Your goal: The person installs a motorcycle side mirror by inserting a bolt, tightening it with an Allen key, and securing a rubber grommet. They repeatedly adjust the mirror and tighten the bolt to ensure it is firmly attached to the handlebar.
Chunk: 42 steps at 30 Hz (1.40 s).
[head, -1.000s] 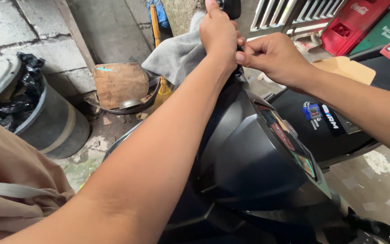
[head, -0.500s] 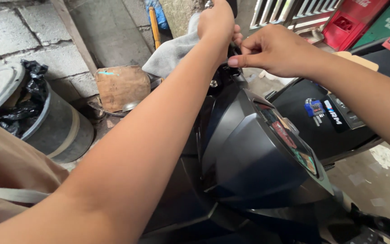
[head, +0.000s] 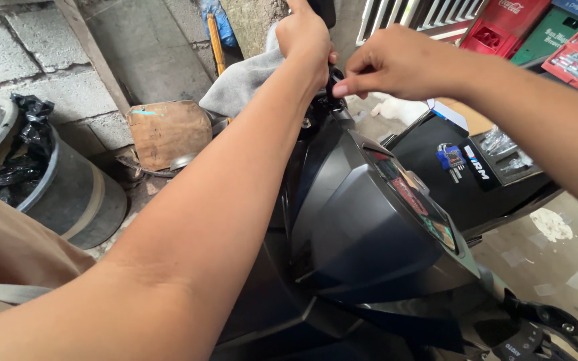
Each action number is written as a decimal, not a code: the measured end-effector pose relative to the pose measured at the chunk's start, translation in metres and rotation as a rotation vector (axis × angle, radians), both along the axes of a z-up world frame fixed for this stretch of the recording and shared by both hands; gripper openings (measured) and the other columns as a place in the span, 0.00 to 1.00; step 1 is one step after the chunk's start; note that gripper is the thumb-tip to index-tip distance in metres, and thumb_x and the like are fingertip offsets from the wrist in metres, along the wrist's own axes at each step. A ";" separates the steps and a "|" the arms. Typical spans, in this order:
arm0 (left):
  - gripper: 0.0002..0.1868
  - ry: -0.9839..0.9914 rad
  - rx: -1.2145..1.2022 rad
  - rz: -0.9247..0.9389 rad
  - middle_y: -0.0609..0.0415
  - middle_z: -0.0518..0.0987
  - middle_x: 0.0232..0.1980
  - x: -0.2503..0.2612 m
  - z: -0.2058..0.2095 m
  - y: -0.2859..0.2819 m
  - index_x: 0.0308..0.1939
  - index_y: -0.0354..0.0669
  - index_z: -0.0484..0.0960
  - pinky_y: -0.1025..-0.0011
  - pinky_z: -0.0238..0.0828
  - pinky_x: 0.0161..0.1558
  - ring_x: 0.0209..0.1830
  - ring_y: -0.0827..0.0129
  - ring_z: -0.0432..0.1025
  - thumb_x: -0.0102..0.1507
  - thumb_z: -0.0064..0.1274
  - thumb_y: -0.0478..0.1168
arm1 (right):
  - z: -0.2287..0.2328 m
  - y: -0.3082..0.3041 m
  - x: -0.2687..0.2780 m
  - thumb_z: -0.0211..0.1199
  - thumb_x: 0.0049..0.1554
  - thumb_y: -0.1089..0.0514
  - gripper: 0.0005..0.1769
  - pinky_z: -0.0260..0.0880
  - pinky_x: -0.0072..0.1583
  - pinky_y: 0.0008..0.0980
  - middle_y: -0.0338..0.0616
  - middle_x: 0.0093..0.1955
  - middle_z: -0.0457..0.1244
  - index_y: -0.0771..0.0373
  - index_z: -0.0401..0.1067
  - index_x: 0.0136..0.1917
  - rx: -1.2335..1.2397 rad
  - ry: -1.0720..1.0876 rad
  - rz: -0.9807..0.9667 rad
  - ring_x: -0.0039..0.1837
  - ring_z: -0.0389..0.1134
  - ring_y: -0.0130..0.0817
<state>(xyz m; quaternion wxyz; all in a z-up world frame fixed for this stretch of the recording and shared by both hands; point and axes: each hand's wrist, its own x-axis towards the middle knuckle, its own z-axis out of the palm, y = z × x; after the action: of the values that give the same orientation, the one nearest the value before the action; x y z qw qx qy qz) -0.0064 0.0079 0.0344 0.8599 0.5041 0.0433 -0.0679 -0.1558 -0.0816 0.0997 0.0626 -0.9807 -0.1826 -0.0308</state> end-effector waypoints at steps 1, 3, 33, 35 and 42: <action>0.40 0.001 -0.030 -0.002 0.46 0.71 0.20 0.001 -0.001 0.000 0.32 0.27 0.72 0.64 0.60 0.14 0.13 0.62 0.64 0.67 0.32 0.67 | 0.002 0.000 0.000 0.62 0.58 0.37 0.27 0.62 0.35 0.39 0.44 0.25 0.62 0.64 0.78 0.36 0.010 0.005 0.029 0.28 0.63 0.36; 0.38 -0.029 -0.038 -0.010 0.47 0.70 0.19 0.002 -0.003 -0.002 0.31 0.30 0.70 0.64 0.60 0.13 0.12 0.62 0.65 0.67 0.30 0.67 | 0.004 0.000 -0.004 0.62 0.58 0.38 0.26 0.63 0.36 0.40 0.43 0.25 0.63 0.62 0.79 0.37 -0.007 -0.003 0.040 0.28 0.64 0.37; 0.09 -0.185 -0.220 -0.020 0.52 0.66 0.20 0.042 -0.045 -0.036 0.30 0.36 0.66 0.65 0.54 0.13 0.12 0.66 0.60 0.62 0.41 0.38 | -0.062 -0.020 0.006 0.64 0.65 0.39 0.35 0.40 0.35 0.29 0.27 0.25 0.46 0.61 0.57 0.27 0.607 0.000 0.014 0.32 0.42 0.18; 0.10 -0.178 -0.197 -0.020 0.51 0.66 0.20 0.040 -0.040 -0.032 0.30 0.35 0.66 0.65 0.54 0.13 0.12 0.66 0.60 0.62 0.40 0.39 | -0.057 -0.021 0.008 0.61 0.67 0.39 0.35 0.41 0.35 0.29 0.29 0.25 0.45 0.63 0.57 0.27 0.539 0.006 0.022 0.31 0.43 0.19; 0.13 -0.117 -0.146 -0.043 0.51 0.67 0.20 0.020 -0.025 -0.021 0.31 0.34 0.68 0.65 0.55 0.13 0.12 0.65 0.61 0.63 0.39 0.42 | -0.030 -0.034 0.007 0.53 0.65 0.42 0.23 0.57 0.39 0.23 0.23 0.31 0.58 0.60 0.69 0.37 0.443 0.178 0.168 0.36 0.56 0.15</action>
<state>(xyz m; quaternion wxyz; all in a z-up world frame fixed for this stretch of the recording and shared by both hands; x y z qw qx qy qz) 0.0132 -0.0132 0.0098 0.8937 0.4441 -0.0229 -0.0599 -0.1484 -0.1153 0.0695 0.2939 -0.9233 -0.2462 0.0216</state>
